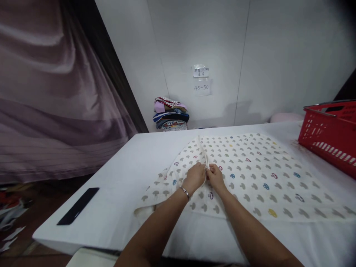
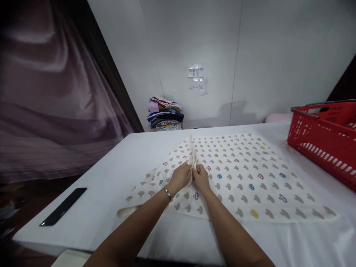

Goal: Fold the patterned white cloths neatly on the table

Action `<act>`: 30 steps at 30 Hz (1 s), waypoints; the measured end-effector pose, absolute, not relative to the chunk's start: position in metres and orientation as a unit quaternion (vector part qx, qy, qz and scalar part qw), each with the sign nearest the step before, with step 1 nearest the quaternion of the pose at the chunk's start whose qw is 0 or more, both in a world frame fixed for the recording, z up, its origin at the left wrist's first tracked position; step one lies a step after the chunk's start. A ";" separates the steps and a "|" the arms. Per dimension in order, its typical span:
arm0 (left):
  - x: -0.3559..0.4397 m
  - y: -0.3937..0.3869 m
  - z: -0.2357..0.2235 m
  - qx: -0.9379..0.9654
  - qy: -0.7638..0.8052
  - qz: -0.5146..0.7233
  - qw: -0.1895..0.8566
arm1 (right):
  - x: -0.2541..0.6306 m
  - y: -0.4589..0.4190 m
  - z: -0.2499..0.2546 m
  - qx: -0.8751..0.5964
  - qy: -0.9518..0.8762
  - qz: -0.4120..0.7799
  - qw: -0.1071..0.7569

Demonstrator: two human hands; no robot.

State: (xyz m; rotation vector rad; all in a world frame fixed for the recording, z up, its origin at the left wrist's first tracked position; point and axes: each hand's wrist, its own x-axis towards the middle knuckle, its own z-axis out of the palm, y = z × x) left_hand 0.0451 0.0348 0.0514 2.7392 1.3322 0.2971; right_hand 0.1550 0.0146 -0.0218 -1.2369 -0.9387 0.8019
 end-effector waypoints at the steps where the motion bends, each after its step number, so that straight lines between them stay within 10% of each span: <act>1: 0.046 0.034 0.052 0.895 0.436 0.089 0.041 | 0.155 0.014 -0.022 -0.540 -0.410 0.355 0.644; 30: 0.002 0.096 0.091 0.786 0.553 0.243 0.133 | 0.145 0.005 -0.024 -0.534 -0.375 0.419 0.631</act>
